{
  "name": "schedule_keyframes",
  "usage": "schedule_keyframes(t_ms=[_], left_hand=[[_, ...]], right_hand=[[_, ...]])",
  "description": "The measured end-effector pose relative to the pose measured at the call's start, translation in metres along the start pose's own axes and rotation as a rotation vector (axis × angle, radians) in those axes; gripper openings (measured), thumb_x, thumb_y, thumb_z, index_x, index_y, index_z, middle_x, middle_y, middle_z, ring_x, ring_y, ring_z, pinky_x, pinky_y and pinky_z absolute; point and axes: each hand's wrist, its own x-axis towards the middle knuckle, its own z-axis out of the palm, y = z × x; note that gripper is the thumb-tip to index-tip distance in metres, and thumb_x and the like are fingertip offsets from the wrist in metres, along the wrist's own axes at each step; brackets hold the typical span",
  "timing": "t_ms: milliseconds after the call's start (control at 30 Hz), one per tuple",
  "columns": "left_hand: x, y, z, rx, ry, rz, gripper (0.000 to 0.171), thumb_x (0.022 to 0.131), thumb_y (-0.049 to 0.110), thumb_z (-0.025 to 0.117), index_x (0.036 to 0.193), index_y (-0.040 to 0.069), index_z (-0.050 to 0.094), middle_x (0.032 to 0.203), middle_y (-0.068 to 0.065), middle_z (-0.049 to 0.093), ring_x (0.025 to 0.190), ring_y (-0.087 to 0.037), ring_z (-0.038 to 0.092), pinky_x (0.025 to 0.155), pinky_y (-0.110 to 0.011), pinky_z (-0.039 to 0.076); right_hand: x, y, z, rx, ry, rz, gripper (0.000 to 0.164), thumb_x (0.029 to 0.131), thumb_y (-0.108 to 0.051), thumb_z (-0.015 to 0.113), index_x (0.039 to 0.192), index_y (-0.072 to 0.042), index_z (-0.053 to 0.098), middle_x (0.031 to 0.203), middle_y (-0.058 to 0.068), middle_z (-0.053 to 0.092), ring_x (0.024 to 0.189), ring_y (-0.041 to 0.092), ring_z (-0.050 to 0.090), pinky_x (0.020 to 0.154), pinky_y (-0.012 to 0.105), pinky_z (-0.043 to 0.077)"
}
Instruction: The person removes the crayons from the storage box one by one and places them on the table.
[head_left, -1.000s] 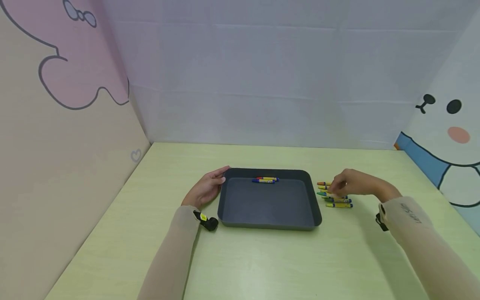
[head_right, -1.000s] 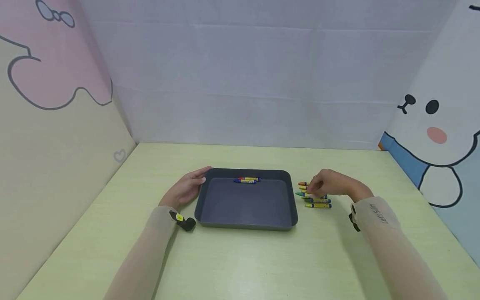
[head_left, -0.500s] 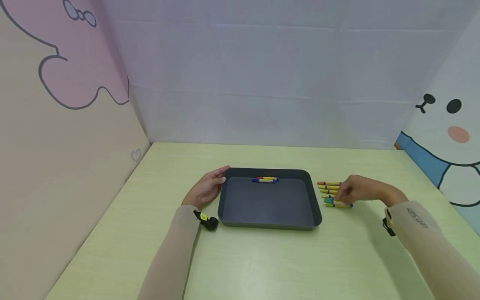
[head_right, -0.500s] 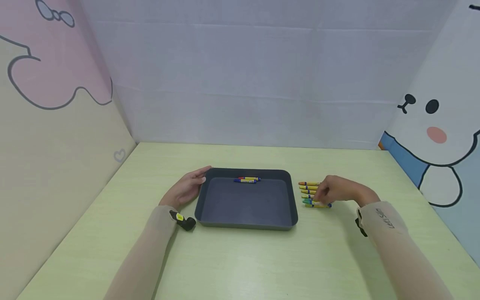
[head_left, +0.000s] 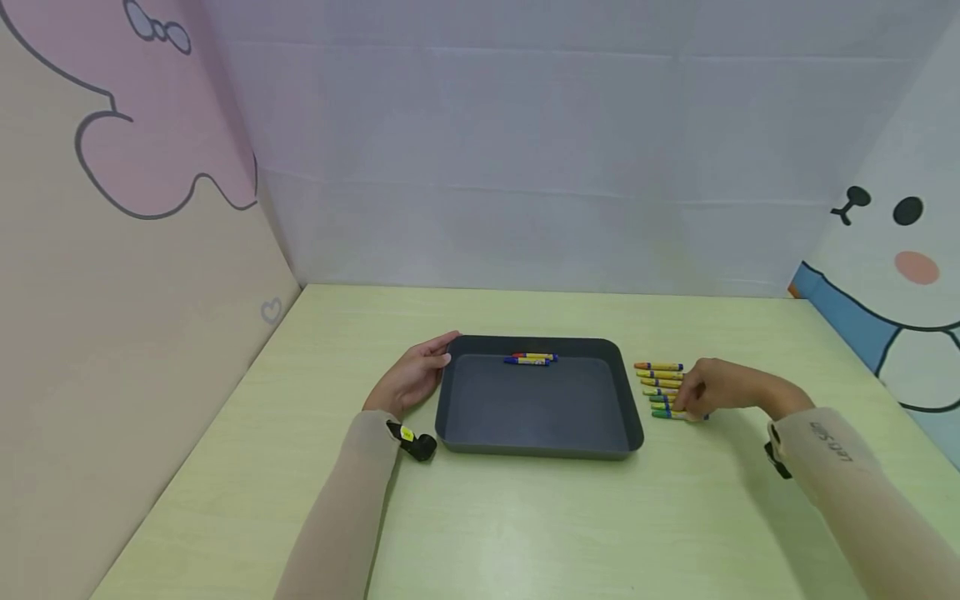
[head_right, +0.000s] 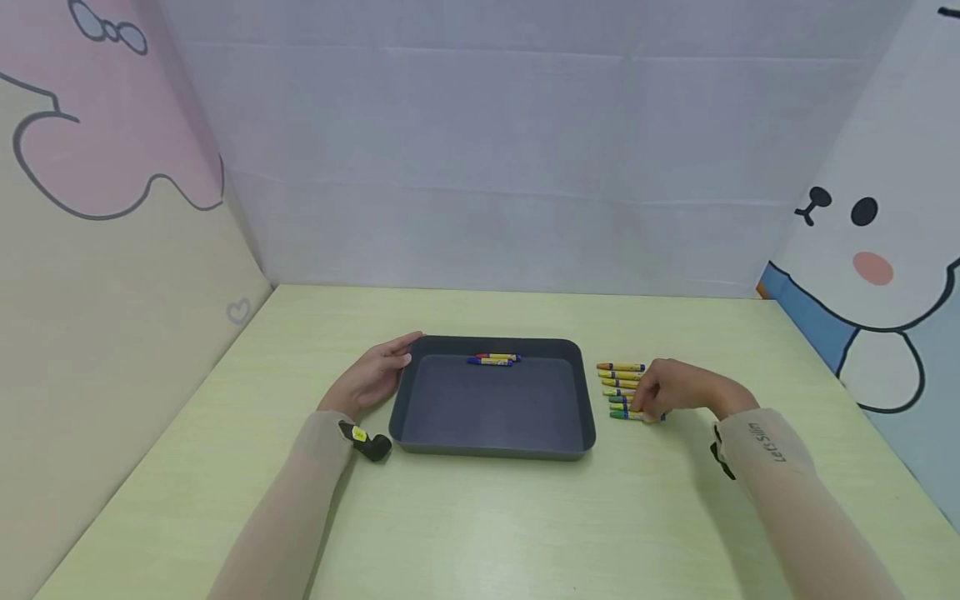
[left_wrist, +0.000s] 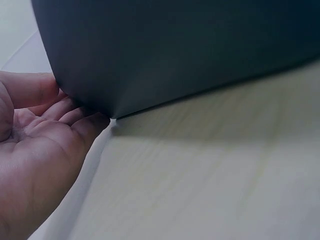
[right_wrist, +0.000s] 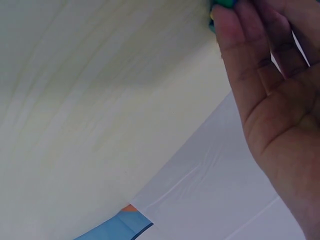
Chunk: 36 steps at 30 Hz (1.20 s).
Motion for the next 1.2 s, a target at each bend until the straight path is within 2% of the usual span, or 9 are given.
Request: schedule_keyframes(t_ms=[400,667,967,1200], left_hand=[[0.0,0.0,-0.001,0.0,0.004,0.001,0.054,0.1,-0.007,0.033,0.152,0.003,0.022,0.162,-0.007,0.011,0.147,-0.022,0.017,0.095,-0.016,0.043],[0.001,0.0,-0.001,0.015,0.011,-0.003,0.054,0.1,-0.007,0.034,0.152,0.003,0.023,0.163,-0.004,0.006,0.149,-0.017,0.006,0.1,-0.017,0.039],[0.003,-0.001,0.0,-0.012,0.022,-0.006,0.054,0.099,-0.008,0.034,0.152,0.002,0.025,0.163,-0.004,0.008,0.148,-0.015,0.01,0.101,-0.017,0.039],[0.002,-0.002,0.0,-0.012,0.022,-0.002,0.053,0.099,-0.008,0.035,0.151,0.002,0.026,0.163,-0.003,0.008,0.147,-0.016,0.012,0.095,-0.016,0.041]], right_hand=[[0.003,0.001,0.004,-0.022,0.027,0.015,0.015,0.081,-0.004,0.072,0.095,-0.007,0.076,0.096,0.004,0.072,0.075,0.004,0.059,0.065,0.024,0.052],[-0.001,-0.004,0.009,-0.043,0.052,0.038,0.013,0.082,-0.003,0.072,0.093,-0.008,0.074,0.094,0.002,0.069,0.075,0.007,0.059,0.064,0.026,0.052],[-0.003,-0.008,0.011,-0.081,0.069,0.035,0.015,0.08,-0.001,0.071,0.094,-0.007,0.073,0.091,0.001,0.067,0.074,0.006,0.055,0.063,0.026,0.05],[-0.004,-0.01,0.008,-0.092,0.057,0.025,0.014,0.081,-0.007,0.073,0.095,-0.009,0.073,0.091,0.0,0.067,0.073,0.006,0.054,0.062,0.025,0.049]])
